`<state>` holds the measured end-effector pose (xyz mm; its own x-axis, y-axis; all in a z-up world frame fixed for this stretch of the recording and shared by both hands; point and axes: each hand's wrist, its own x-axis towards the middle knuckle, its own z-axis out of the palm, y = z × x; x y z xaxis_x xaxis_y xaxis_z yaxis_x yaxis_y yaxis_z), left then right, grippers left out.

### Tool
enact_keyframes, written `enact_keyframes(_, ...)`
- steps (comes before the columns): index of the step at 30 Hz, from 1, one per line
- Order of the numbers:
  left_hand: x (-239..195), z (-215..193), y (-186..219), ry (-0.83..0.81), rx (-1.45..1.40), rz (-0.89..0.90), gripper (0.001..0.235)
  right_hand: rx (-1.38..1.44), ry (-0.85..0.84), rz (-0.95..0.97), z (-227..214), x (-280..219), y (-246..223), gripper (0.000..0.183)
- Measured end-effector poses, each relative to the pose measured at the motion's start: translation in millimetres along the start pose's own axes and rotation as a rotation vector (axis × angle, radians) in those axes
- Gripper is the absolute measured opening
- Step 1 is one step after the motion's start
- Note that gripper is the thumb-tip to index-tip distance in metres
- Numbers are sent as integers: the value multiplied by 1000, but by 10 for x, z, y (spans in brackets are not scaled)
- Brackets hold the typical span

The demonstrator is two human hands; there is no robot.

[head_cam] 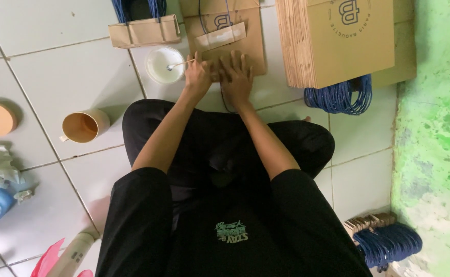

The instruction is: The person sits on the floor and assembles a paper bag by applying glue to a cardboard piece and attaching it to the bag. They then fold the bag's bottom flaps inward and press them down to secure the shape.

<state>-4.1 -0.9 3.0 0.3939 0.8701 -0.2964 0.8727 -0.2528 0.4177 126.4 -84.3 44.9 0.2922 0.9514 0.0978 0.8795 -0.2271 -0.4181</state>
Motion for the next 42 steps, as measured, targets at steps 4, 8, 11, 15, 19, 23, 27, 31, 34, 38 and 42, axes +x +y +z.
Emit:
enact_keyframes(4, -17, -55, 81, -12, -21, -23, 27, 55, -4, 53, 16, 29, 57, 39)
enact_keyframes(8, 10, 20, 60, 20, -35, -34, 27, 9, 4, 13, 142, -5, 162, 42)
enact_keyframes(11, 40, 110, 57, 4, -35, -42, 25, -79, -19, -47, 140, -53, 144, 54)
enact_keyframes(15, 111, 307, -2, 131, -35, -1, 19, -93, -45, -19, -24, -76, -109, 52)
enact_keyframes(19, 72, 170, 12, 197, 71, -11, 20, -45, -8, 40, 43, 27, -200, 37)
enact_keyframes(23, 113, 54, -8, 132, -130, -4, 18, -103, 21, 47, -13, 85, -216, 34)
enact_keyframes(27, 87, -27, -15, 109, -254, 17, 17, -29, -123, 21, -339, 67, -447, 52)
enact_keyframes(31, 205, 31, 44, 78, -32, -28, 16, -79, -72, 3, -206, 16, -391, 62)
enact_keyframes(34, 211, 170, -26, 82, -9, -35, 26, -106, -54, -2, -140, 38, -352, 61)
enact_keyframes(38, 79, -115, 140, 105, 78, -17, 22, -27, 52, 32, -55, 107, -279, 41)
enact_keyframes(42, 124, 41, 106, 147, 76, -5, 20, -33, 146, 17, -21, 174, -272, 33)
